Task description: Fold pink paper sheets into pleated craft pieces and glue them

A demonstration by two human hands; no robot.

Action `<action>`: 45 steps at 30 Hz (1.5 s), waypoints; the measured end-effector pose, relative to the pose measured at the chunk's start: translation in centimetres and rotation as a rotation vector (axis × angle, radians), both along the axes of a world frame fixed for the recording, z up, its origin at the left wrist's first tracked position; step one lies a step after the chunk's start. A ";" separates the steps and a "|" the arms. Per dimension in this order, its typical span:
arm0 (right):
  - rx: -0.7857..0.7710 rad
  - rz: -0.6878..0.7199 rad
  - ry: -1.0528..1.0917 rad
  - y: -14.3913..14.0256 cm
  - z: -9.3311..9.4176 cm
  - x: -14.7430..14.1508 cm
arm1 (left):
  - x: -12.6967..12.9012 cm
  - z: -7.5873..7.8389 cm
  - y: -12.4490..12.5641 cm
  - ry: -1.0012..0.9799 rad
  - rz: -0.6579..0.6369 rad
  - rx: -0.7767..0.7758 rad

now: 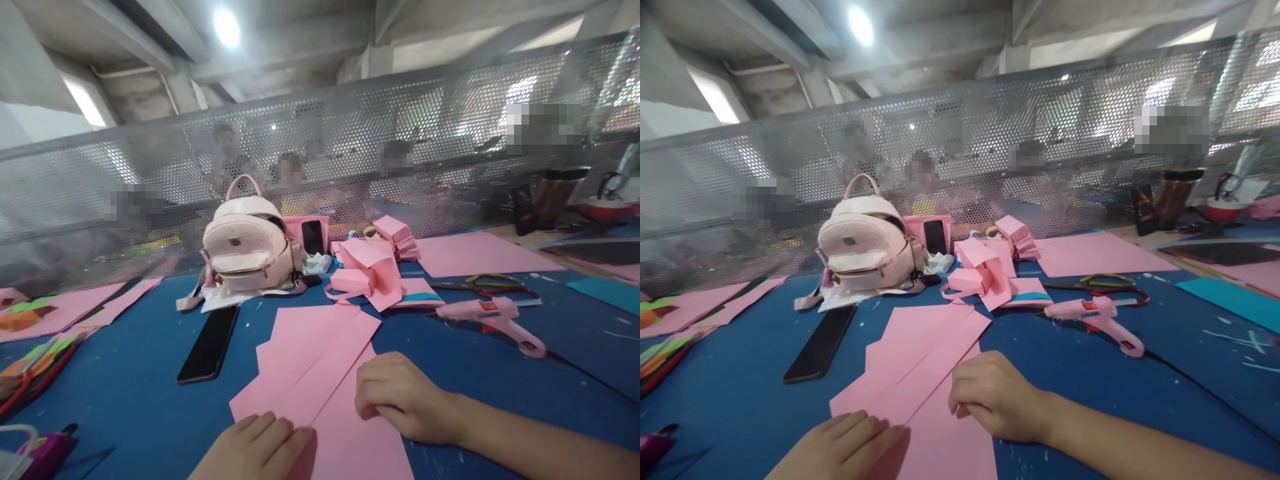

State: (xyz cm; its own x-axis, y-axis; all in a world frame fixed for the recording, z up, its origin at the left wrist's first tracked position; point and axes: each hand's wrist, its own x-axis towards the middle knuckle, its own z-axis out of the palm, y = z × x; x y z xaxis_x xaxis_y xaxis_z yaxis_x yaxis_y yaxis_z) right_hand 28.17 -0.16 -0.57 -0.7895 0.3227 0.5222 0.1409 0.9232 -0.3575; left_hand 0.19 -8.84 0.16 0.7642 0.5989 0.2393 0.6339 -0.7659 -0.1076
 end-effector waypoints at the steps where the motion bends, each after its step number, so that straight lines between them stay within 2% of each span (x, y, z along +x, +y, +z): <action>1: -0.001 0.000 -0.007 0.0 0.0 0.0 | 0.8 -0.1 0.7 0.025 -0.019 0.001; 3: 0.001 -0.003 -0.019 0.0 0.0 0.0 | 2.7 0.0 2.1 0.102 -0.008 -0.021; 6: 0.012 -0.015 -0.010 0.0 0.0 0.0 | 5.7 0.7 4.5 0.047 0.066 -0.122; 9: 0.031 -0.014 0.024 0.1 -0.2 0.0 | 8.3 1.3 7.5 0.015 0.019 -0.273; 14: 0.032 0.004 0.018 0.4 -0.4 0.1 | 11.4 1.4 12.3 0.054 0.015 -0.321; 18: 0.026 0.011 0.013 0.5 -0.4 0.1 | 13.0 1.8 14.2 0.049 0.067 -0.327; 22: 0.024 0.020 0.011 0.4 -0.3 0.1 | 13.7 1.8 14.9 0.026 0.083 -0.312; 27: 0.030 0.004 -0.009 0.1 -0.1 0.3 | 12.5 1.6 14.1 -0.040 0.098 -0.276; 33: 0.019 0.011 -0.008 -0.1 0.0 0.5 | 7.8 2.0 11.0 -0.153 0.178 -0.183; 38: 0.018 0.020 0.003 -0.1 0.1 0.4 | 4.2 1.1 8.3 -0.188 0.267 -0.146; 42: 0.032 0.022 0.004 -0.1 0.0 0.5 | 2.9 0.4 7.1 -0.191 0.376 -0.189; 45: 0.044 0.013 -0.010 -0.2 -0.1 0.5 | 2.5 0.5 7.0 -0.283 0.470 -0.337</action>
State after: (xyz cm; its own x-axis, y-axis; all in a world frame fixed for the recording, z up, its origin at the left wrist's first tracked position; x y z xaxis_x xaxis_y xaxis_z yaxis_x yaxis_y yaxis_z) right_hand 28.65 -0.35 -0.64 -0.7985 0.2889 0.5281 0.1317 0.9399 -0.3150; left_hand 2.66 -1.84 0.66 0.3368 0.9321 0.1332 0.8786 -0.3620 0.3114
